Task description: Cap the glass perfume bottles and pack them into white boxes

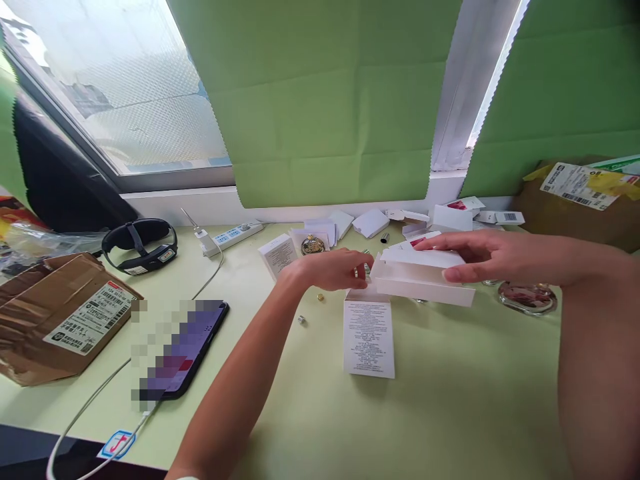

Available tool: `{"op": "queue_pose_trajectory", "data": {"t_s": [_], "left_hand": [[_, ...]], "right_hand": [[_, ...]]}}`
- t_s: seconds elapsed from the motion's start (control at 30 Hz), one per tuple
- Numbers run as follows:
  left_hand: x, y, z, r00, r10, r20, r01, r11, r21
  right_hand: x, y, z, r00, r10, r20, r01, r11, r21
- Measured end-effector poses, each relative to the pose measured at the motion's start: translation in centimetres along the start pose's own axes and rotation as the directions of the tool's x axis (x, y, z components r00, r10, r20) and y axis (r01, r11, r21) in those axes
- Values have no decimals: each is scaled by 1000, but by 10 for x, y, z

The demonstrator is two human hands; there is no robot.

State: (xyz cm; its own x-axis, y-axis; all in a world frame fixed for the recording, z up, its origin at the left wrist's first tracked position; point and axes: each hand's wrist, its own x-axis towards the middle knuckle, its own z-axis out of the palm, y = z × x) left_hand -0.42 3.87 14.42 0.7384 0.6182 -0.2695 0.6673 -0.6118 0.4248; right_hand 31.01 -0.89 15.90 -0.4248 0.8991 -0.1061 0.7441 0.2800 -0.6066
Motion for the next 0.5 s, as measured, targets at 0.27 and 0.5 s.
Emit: {"op": "queue_pose_trajectory", "data": {"t_s": [0.27,0.5], "left_hand": [[-19,21,-4,933,211,-291,-258,957,-135],[-20,25,-10,892,333,-306,-405,890,-211]], "right_hand": [[3,-27,4,973,179,144,-198,971,136],[10,-34,13,981,52,186,-90,976,200]]}}
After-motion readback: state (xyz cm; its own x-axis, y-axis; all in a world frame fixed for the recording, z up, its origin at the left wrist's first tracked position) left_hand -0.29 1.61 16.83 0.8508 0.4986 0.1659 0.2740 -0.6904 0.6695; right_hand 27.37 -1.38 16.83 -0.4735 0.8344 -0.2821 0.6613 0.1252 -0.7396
